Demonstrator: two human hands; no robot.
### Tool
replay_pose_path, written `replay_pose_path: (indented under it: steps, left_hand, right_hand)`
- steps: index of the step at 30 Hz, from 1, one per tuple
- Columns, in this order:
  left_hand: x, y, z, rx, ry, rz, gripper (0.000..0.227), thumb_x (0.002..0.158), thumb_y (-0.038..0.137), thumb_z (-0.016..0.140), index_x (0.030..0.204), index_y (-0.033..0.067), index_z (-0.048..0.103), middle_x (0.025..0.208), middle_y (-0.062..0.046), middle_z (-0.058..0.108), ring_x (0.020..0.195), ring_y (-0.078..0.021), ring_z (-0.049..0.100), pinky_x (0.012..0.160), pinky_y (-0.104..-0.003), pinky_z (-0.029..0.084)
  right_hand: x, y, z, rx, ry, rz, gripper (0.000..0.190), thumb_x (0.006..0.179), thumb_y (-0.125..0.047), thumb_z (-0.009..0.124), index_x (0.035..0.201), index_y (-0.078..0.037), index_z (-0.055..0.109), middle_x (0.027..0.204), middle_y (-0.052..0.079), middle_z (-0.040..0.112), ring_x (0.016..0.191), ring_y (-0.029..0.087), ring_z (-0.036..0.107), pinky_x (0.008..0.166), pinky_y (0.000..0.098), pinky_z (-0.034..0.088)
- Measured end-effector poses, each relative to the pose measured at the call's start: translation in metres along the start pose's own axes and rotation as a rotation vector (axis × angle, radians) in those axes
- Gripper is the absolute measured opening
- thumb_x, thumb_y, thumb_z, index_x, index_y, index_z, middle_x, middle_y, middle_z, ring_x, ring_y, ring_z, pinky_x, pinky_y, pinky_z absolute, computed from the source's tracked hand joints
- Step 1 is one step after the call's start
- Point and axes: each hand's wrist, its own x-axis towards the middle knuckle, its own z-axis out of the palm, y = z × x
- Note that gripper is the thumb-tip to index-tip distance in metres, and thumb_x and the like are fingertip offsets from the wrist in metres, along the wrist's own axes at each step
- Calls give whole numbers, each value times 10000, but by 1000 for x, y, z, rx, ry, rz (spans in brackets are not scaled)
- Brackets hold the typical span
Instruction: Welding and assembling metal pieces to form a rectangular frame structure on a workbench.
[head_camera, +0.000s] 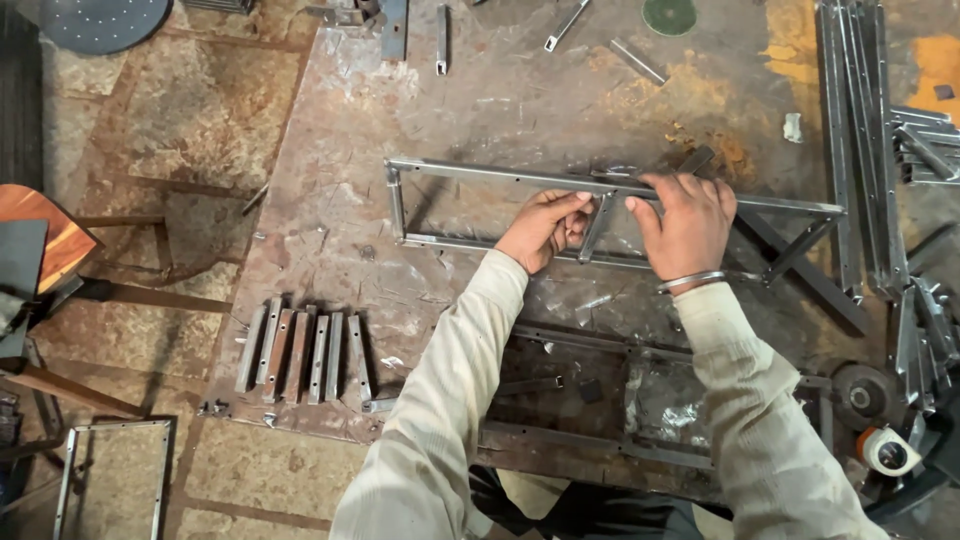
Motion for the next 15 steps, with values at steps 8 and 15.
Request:
replay_pose_path:
  steps: [8,15]
  left_hand:
    - [4,-16,2,83,109,106,125,957,135,752,885,39,714,767,-6,675,638,-96,602,551,-259,463]
    - [1,-23,11,-73,267,95,58,940,117,724,928,68,695,777,-4,683,616,-102,598,522,-253,450]
  right_hand:
    - [-1,2,5,3,27,-17,308,969,-333,789,1198,-135,732,1086,78,684,1108,317,608,1139,502,341]
    - [-3,3,4,26,30,-11,308,963,-317,796,1202,-132,734,1083,82,683,1111,314,610,1150,508,335]
